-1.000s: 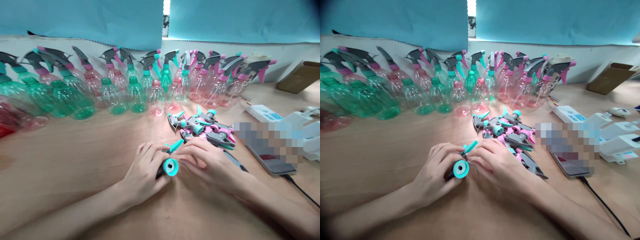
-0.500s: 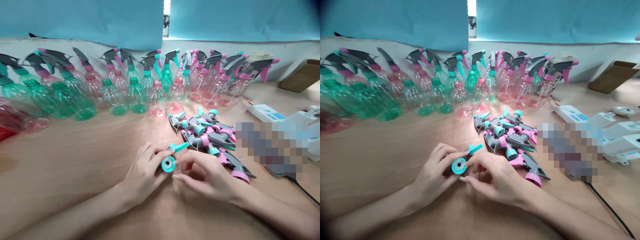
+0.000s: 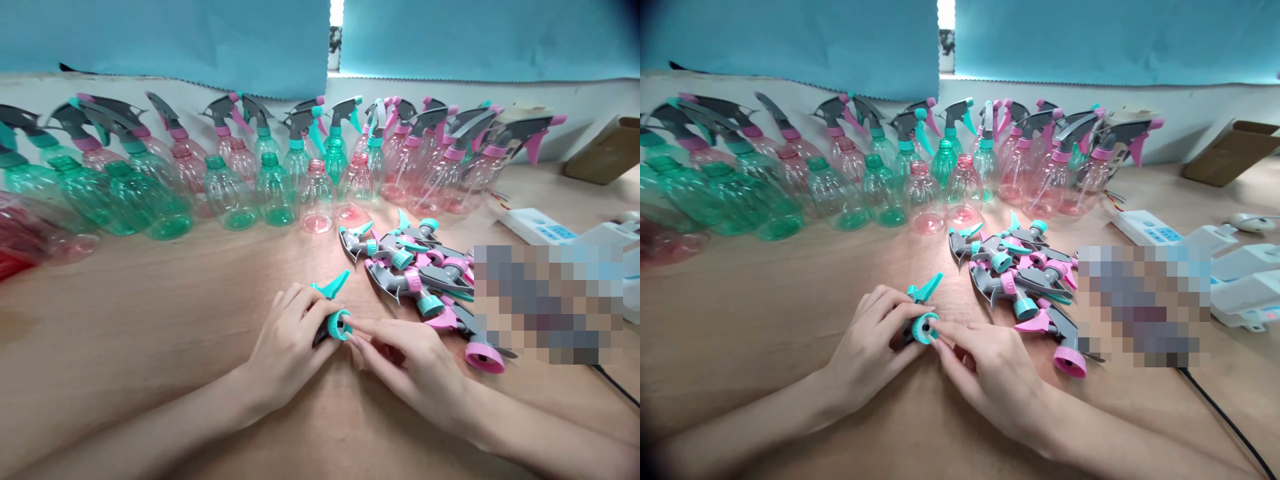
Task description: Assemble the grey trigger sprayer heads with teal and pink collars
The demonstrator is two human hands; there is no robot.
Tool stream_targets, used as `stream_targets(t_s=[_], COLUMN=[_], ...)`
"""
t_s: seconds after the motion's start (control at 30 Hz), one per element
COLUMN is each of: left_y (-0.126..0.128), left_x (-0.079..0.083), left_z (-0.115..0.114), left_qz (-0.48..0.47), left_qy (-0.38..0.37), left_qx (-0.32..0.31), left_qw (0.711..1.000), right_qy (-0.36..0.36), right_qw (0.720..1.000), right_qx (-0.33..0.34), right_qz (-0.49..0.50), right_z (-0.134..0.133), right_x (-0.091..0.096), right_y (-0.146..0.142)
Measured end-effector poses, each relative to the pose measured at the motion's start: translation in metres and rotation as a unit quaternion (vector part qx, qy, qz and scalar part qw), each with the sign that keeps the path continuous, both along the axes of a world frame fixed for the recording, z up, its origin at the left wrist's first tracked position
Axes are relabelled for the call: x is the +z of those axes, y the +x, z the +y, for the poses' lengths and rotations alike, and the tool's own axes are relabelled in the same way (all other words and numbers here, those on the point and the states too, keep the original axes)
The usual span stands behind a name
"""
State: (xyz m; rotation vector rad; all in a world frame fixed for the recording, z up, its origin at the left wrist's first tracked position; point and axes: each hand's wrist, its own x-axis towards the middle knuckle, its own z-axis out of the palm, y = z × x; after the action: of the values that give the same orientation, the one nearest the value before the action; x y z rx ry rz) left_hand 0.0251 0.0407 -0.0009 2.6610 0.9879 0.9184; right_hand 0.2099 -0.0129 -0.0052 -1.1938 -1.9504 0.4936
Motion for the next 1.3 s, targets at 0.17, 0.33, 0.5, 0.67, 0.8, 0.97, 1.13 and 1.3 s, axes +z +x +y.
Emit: stream_targets(t_s=[0.17, 0.33, 0.5, 0.67, 0.8, 0.97, 1.13, 1.3], left_y=[-0.001, -0.002, -0.002, -0.003, -0.003, -0.002, -0.003, -0.003], left_x=[0.0, -0.003, -0.005, -0.006, -0.005, -0.003, -0.003, -0.003], left_z=[0.001, 0.001, 0.002, 0.003, 0.003, 0.002, 0.001, 0.0], left_qz=[0.005, -0.046, -0.071, -0.075, -0.075, -0.068, -0.059, -0.047], left_qy=[-0.009, -0.007, -0.008, -0.025, -0.032, -0.034, -0.021, 0.004], left_qx=[-0.002, -0.029, -0.041, -0.043, -0.04, -0.041, -0.04, -0.039], left_qw=[1.0, 0.999, 0.997, 0.996, 0.996, 0.996, 0.997, 0.998], right_qy=[-0.107, -0.256, -0.258, -0.21, -0.189, -0.208, -0.226, -0.212], right_qw=[0.994, 0.961, 0.956, 0.967, 0.97, 0.963, 0.958, 0.962], right_qx=[-0.007, 0.012, 0.029, 0.038, 0.045, 0.038, 0.044, 0.059], right_qz=[0.026, 0.105, 0.136, 0.139, 0.145, 0.164, 0.169, 0.159], right_z=[0.002, 0.006, 0.007, 0.005, 0.002, 0.003, 0.007, 0.006], right_x=[0.0, 0.008, 0.007, -0.001, -0.005, -0.007, -0.008, -0.008], right_y=[-0.001, -0.002, -0.002, -0.004, -0.005, -0.004, -0.004, -0.004])
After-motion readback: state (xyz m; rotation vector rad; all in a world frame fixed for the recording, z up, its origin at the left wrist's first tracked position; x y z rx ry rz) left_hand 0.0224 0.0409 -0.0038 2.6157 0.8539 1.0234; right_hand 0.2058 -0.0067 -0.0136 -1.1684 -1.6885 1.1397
